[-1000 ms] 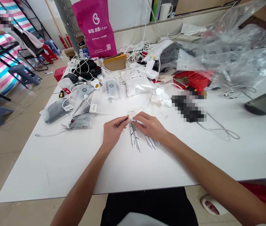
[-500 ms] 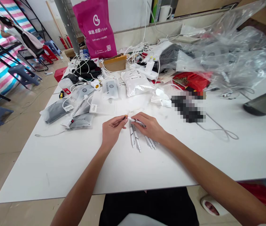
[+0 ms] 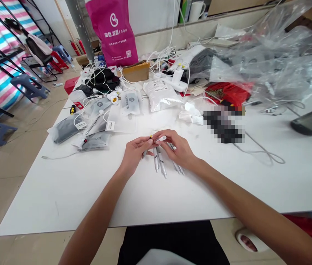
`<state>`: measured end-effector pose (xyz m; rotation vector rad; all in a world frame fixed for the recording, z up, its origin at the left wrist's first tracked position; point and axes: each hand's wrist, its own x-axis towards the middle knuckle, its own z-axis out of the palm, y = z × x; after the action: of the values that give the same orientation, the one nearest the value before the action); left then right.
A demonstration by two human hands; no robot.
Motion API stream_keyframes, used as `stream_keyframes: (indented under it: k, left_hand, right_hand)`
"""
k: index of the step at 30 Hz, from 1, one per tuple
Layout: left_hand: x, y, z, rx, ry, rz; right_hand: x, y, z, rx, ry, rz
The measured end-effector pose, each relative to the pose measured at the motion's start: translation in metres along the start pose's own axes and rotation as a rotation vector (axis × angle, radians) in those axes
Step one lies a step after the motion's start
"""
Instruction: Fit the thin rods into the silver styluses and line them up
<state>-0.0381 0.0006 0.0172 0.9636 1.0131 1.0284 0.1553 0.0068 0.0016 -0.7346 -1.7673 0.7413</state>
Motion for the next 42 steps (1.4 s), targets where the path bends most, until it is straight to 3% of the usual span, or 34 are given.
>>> stream_keyframes:
  k: [8, 15, 24, 32, 37, 42]
  left_hand:
    - [0.002, -0.001, -0.003, -0.032, 0.035, -0.016]
    - [0.003, 0.001, -0.005, -0.008, 0.04, 0.075]
    - [0.004, -0.001, -0.008, -0.071, -0.017, -0.021]
    - [0.006, -0.005, -0.009, -0.116, -0.012, -0.059]
    - [0.004, -0.006, -0.008, -0.141, -0.044, -0.071]
    - [0.003, -0.003, -0.004, -0.189, -0.094, -0.146]
  right_hand:
    - [-0.001, 0.005, -0.004, -0.281, -0.049, -0.195]
    - [0.003, 0.011, -0.012, -0.519, -0.033, -0.172]
    - [0.005, 0.013, -0.017, -0.432, -0.036, -0.082]
    - [0.009, 0.003, -0.018, -0.314, 0.006, -0.106]
    - [0.005, -0.007, -0.01, -0.12, 0.133, 0.005]
    - [0.004, -0.01, -0.006, -0.142, 0.105, -0.039]
